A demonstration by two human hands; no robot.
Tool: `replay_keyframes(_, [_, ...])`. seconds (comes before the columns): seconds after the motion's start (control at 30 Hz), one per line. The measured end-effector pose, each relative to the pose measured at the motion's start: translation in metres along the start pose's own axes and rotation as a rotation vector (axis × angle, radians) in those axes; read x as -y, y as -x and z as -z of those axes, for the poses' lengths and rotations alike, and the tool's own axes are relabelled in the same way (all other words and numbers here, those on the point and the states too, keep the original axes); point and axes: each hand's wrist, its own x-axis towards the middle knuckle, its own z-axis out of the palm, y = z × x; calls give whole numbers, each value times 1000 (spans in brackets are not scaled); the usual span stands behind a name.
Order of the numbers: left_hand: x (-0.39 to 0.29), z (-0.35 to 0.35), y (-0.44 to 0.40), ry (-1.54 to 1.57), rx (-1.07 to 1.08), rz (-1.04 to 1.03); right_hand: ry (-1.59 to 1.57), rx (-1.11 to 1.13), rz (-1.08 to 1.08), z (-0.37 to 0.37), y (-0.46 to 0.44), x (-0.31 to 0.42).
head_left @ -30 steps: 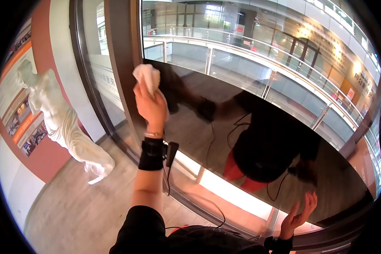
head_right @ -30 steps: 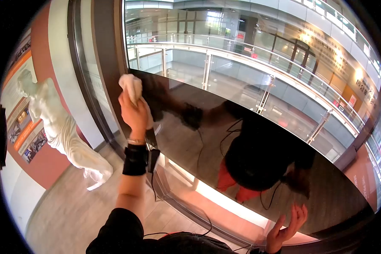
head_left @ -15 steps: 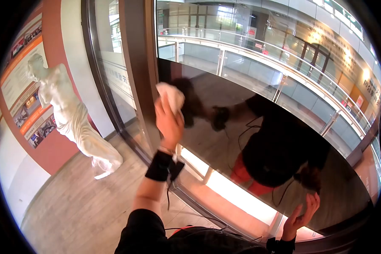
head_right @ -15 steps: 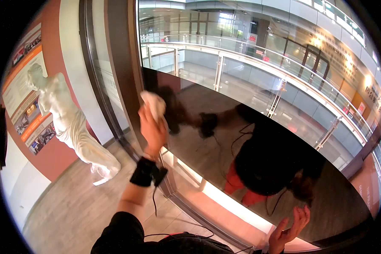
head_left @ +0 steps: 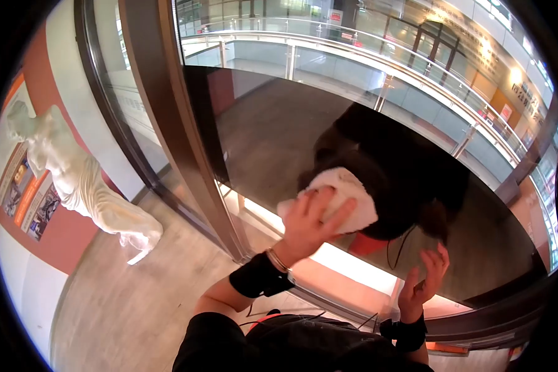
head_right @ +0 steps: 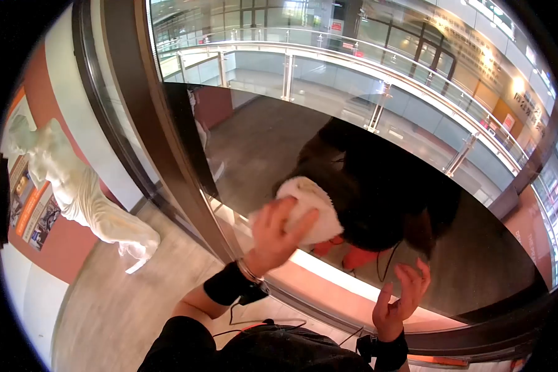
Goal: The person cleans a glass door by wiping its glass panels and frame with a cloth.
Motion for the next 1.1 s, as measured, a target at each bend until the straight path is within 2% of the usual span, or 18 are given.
replay_keyframes(0.03, [10,3,-8,-10,-17,-26,-2,-9,-9,2,-1,1])
replay_keyframes(0.07, [35,3,-16,-164,-65,-42,-6,-18,-21,4,-2,1])
replay_keyframes(0.1, [55,21,-31,-270,2,94,7,-24,-25,6,-1,-1])
replay_keyframes(0.17, [104,27,-67,-130,-349,263,35,-26,-39,15,7,-7])
replay_keyframes(0.23, [126,40,-88,-119,-355,433,43,-24,-62,22,14,-10])
replay_keyframes(0.27, [118,37,-94,-140,-338,445,47,-20,-78,25,18,-10])
replay_keyframes(0.37, [44,15,-89,-121,-307,234,15,-14,-70,24,23,-7])
replay_keyframes(0.43, [-10,-7,-54,-75,-117,16,28,36,-63,22,20,-9])
replay_keyframes(0.5, [-58,-26,-19,98,-5,-148,10,82,-81,21,16,-8])
replay_keyframes(0.53, [-70,-21,-13,118,135,-224,-16,87,-97,19,13,-6])
replay_keyframes(0.6, [-65,-24,-7,241,116,-212,-53,72,-76,16,12,-2])
replay_keyframes(0.7, [7,-9,-21,96,3,-102,-33,54,-40,22,14,-4])
replay_keyframes(0.77, [69,16,-63,-265,-223,-135,-6,62,-63,27,21,-11])
replay_keyframes(0.8, [100,17,-74,-258,-426,-86,7,72,-80,29,25,-12])
replay_keyframes(0.87, [128,33,-84,-229,-387,204,-2,69,-111,30,29,-12])
replay_keyframes(1.0, [53,-1,-70,-137,-386,26,-8,58,-141,26,34,-10])
replay_keyframes(1.07, [-5,-12,-33,-91,-44,25,-42,28,-154,19,29,-7])
replay_keyframes(1.1, [-26,-31,-16,104,-54,-100,-64,26,-152,16,25,-6])
